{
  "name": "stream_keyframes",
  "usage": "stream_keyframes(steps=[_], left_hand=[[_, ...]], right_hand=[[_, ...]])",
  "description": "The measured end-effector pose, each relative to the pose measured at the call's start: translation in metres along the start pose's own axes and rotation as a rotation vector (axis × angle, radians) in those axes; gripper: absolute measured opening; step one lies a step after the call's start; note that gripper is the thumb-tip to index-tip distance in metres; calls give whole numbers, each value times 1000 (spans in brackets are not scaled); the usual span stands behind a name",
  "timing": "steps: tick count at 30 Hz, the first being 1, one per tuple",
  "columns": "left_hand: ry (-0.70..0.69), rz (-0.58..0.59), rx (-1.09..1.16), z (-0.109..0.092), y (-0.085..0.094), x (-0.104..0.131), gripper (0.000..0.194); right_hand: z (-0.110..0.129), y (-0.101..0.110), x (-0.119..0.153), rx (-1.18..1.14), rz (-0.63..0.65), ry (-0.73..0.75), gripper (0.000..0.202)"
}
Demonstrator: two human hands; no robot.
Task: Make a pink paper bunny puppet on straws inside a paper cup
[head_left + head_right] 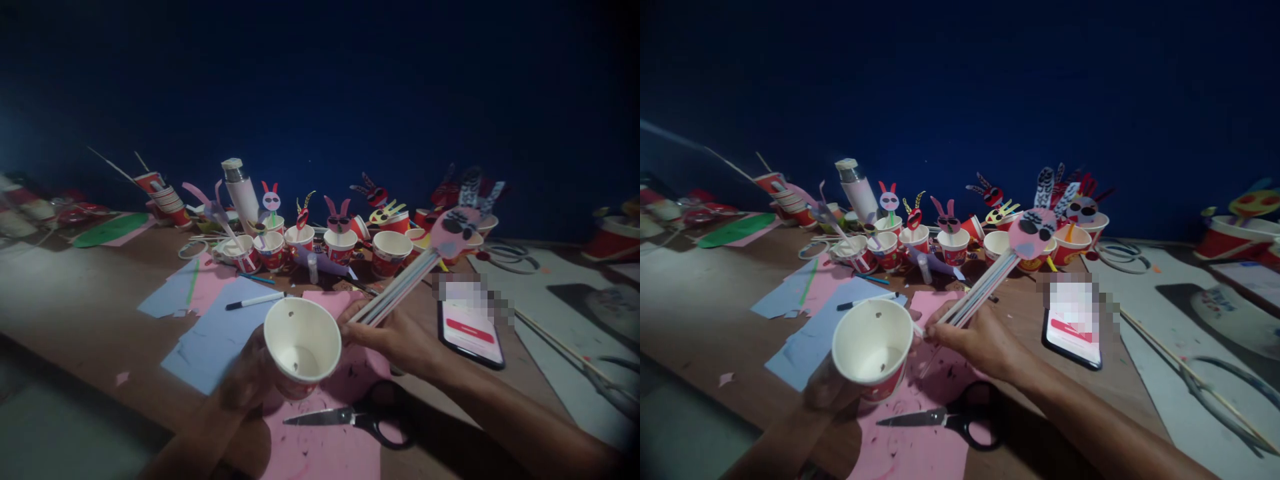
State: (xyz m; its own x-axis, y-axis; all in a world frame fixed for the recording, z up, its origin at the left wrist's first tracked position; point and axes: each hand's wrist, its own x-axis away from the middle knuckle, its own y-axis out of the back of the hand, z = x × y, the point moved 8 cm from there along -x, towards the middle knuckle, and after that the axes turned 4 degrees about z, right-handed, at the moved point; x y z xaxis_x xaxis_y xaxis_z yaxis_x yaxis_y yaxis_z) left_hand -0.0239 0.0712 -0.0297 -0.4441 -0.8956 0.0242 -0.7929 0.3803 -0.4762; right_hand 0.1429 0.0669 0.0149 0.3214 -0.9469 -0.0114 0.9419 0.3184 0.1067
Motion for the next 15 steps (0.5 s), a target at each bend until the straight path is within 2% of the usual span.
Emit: stream_keyframes(steps=[4, 7, 9, 11, 15], left_hand=[[-59, 77, -172, -7, 5, 1, 60], [-38, 117, -229, -5, 13, 1, 61], [-15, 118, -245, -4, 16, 2, 64], [27, 124, -275, -1, 13, 2, 67], [119, 187, -288, 5, -3, 1, 69]], right_hand=[[23, 30, 10, 114, -166, 14, 15], [38, 41, 20, 198, -208, 2, 17], [43, 37, 24, 228, -177, 9, 15], [43, 24, 26, 215, -100, 17, 11], [36, 0, 25, 161, 41, -21, 4]])
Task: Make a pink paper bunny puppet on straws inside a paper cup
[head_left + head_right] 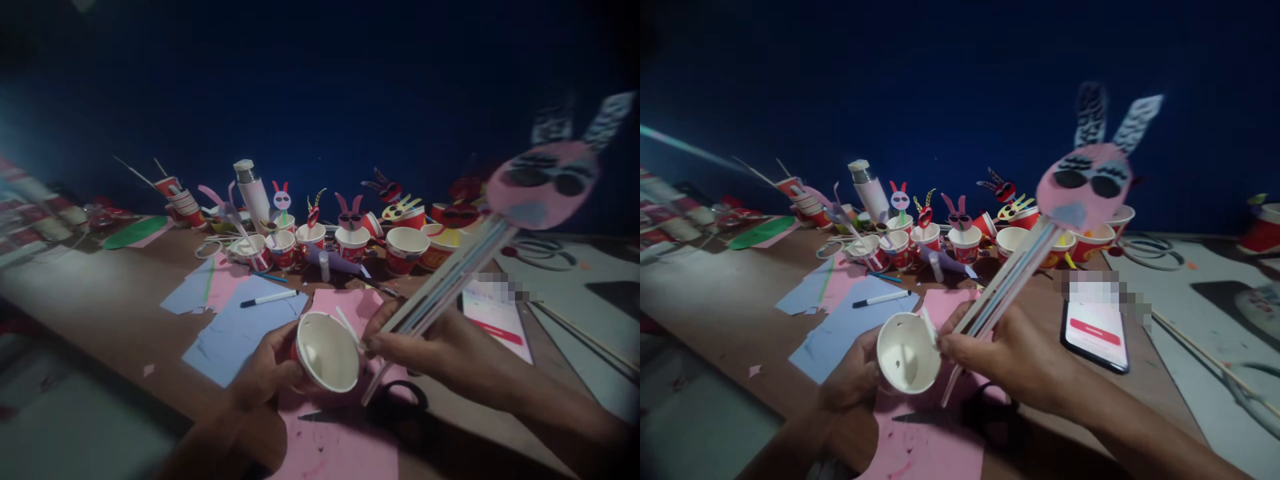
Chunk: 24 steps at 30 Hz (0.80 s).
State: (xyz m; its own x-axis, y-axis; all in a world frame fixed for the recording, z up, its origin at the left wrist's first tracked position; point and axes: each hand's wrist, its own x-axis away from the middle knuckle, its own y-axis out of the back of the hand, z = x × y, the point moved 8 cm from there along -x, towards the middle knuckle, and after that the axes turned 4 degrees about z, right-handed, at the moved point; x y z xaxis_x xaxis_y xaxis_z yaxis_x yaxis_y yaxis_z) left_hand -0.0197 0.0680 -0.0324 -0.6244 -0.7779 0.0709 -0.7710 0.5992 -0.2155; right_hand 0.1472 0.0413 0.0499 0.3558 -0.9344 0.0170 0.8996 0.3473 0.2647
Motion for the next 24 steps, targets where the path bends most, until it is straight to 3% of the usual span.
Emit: stream_keyframes(steps=[7, 13, 24], left_hand=[[53, 175, 16, -1, -24, -6, 67], [83, 151, -19, 5, -26, -6, 64], [106, 153, -59, -1, -32, -6, 62]], right_hand=[[-12, -21, 1, 49, 167, -70, 8], [-20, -22, 3, 177, 130, -60, 10], [-22, -23, 1, 172, 51, -5, 11]])
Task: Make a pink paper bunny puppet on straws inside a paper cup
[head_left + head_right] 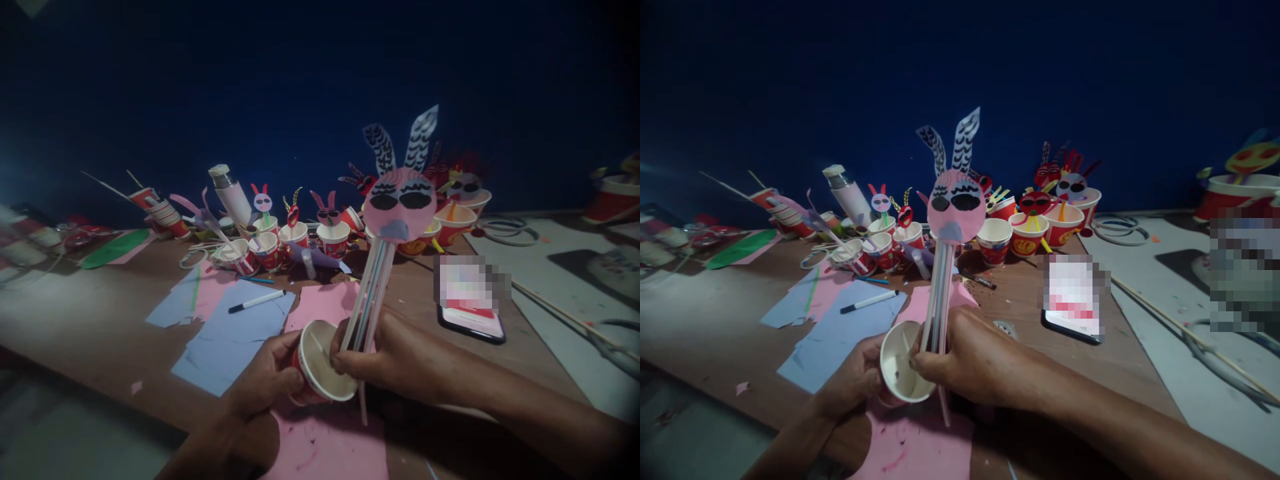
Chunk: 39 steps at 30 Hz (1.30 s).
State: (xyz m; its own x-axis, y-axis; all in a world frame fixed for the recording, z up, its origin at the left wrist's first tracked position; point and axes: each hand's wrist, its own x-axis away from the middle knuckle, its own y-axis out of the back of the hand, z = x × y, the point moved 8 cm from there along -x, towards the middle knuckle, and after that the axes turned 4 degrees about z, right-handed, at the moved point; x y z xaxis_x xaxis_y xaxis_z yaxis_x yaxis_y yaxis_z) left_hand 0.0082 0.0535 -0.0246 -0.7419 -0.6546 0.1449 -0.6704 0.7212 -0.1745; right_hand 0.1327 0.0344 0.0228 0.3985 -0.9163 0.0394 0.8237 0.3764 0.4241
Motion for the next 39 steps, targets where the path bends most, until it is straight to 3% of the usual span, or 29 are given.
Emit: stream_keyframes(steps=[8, 13, 19, 25, 29, 32, 36, 39], left_hand=[[76, 25, 91, 10, -10, -3, 55], [19, 28, 146, 15, -8, -4, 48], [-5, -184, 197, 14, 9, -10, 25], [-41, -355, 285, 16, 21, -12, 17], [-65, -418, 278, 19, 27, -11, 15], [-127, -487, 264, 15, 32, -8, 15], [-196, -624, 221, 10, 41, 0, 16], [-257, -715, 143, 2, 46, 7, 19]], right_hand=[[-6, 0, -8, 55, -59, 18, 13], [-3, 3, -12, 114, -110, 45, 13], [-11, 2, -16, 71, -94, 61, 11], [-20, -4, -22, -142, -9, 40, 10], [-16, -1, -22, -176, -46, 61, 12], [-6, 6, -18, -57, -116, 107, 9], [9, 12, -10, 167, -194, 133, 26], [18, 15, -6, 260, -249, 169, 24]])
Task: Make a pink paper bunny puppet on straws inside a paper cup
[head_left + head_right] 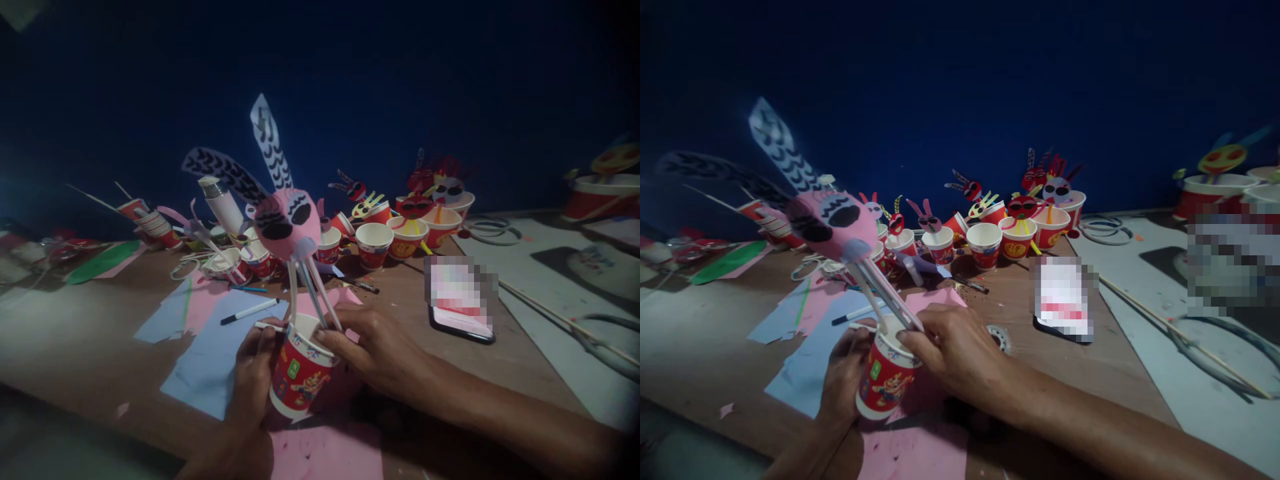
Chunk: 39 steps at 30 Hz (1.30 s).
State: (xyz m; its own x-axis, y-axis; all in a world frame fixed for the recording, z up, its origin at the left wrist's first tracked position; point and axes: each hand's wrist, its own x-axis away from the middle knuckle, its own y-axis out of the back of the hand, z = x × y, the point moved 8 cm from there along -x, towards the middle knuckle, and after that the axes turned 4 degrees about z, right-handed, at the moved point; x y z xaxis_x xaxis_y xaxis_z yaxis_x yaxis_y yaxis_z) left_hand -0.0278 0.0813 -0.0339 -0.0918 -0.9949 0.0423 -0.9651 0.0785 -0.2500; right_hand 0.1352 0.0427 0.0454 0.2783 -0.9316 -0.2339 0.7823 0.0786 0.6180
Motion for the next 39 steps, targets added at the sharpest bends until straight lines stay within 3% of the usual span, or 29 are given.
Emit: stream_keyframes(steps=[5, 10, 14, 22, 26, 28, 30, 33, 36, 39], left_hand=[[-103, -27, -76, -8, 3, 5, 19], [-207, -58, -136, -14, 4, 12, 20], [-232, -72, -178, -19, 0, 14, 23], [-89, 45, -53, -3, -1, 3, 11], [-43, 149, 32, 5, -5, -4, 21], [-84, 148, 35, -3, -2, -8, 38], [-200, 126, -27, -25, 5, -10, 47], [-350, 120, -268, -65, 5, -7, 37], [-319, 247, -494, -84, -18, -4, 33], [-269, 363, -669, -84, -53, -2, 37]], right_hand=[[-6, 0, -1, -58, -58, -3, 22], [-24, -22, -2, -242, 91, -80, 29], [-25, -23, -1, -245, 94, -101, 32], [-21, -21, 0, -25, 115, -122, 33], [-30, -19, -2, 21, 91, -156, 37], [-33, -21, -3, 41, 103, -159, 35], [-34, -23, -3, 65, 122, -152, 32], [-33, -25, -4, 111, 141, -144, 31], [-31, -26, -4, 154, 146, -137, 30], [-26, -26, -3, 189, 124, -123, 28]])
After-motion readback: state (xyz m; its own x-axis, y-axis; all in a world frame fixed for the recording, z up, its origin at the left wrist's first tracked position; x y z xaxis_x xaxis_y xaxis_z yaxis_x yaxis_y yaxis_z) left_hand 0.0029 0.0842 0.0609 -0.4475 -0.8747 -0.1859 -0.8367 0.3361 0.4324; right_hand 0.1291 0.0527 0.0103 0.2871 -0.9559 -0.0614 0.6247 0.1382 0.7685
